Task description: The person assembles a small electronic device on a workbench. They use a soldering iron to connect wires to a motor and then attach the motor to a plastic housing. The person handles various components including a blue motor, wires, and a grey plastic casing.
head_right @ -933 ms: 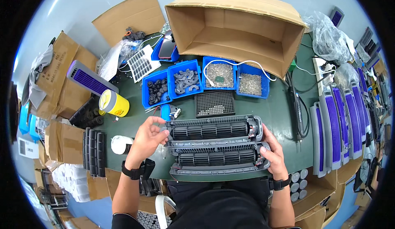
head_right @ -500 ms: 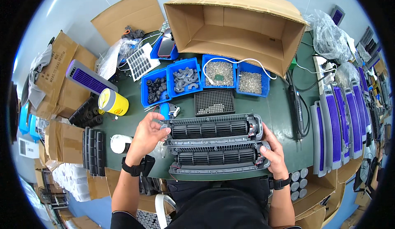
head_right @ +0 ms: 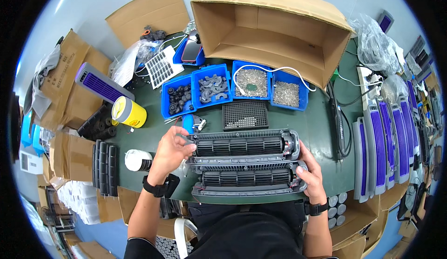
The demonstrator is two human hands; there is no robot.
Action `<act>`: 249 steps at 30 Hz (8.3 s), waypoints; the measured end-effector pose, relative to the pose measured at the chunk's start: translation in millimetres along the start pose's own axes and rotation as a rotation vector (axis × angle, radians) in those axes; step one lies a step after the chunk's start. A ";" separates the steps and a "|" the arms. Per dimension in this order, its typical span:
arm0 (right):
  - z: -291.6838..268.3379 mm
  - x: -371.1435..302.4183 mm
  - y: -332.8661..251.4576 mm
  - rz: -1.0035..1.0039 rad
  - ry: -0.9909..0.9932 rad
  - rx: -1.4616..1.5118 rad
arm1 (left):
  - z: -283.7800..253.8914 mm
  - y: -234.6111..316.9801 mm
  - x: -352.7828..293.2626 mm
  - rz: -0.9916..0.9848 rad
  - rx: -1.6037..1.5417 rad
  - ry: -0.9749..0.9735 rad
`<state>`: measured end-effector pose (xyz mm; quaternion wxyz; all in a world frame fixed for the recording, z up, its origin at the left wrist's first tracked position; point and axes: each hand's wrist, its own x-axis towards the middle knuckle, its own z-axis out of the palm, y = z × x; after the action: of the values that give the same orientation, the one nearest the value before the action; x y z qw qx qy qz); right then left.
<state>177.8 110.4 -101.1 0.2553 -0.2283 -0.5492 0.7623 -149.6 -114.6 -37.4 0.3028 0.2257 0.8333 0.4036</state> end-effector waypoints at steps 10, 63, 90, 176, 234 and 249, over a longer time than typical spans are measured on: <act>0.5 -1.0 -1.4 0.017 0.022 -0.041 | -24.2 -29.3 -44.1 -0.082 -0.628 -0.026; -30.4 -13.2 -17.5 -0.278 0.216 -0.733 | 75.2 43.3 -53.7 0.642 0.647 0.085; 28.5 77.0 -176.7 -0.371 0.141 -0.031 | 139.8 58.3 -41.5 0.786 0.550 -0.020; 183.3 144.6 -101.0 -0.278 -0.551 -0.296 | 156.5 37.1 -46.4 0.851 0.410 0.067; 168.1 129.7 -134.2 -0.147 -0.278 -0.278 | 145.3 51.3 -38.1 0.782 0.491 0.049; 173.5 113.8 -121.4 -0.050 -0.352 -0.399 | 160.0 37.9 -30.0 0.647 0.242 -0.105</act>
<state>-1.6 90.6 57.8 0.1246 -0.1246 -0.7300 0.6603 -13.2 -25.9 -75.6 0.1728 0.5328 0.7438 0.3649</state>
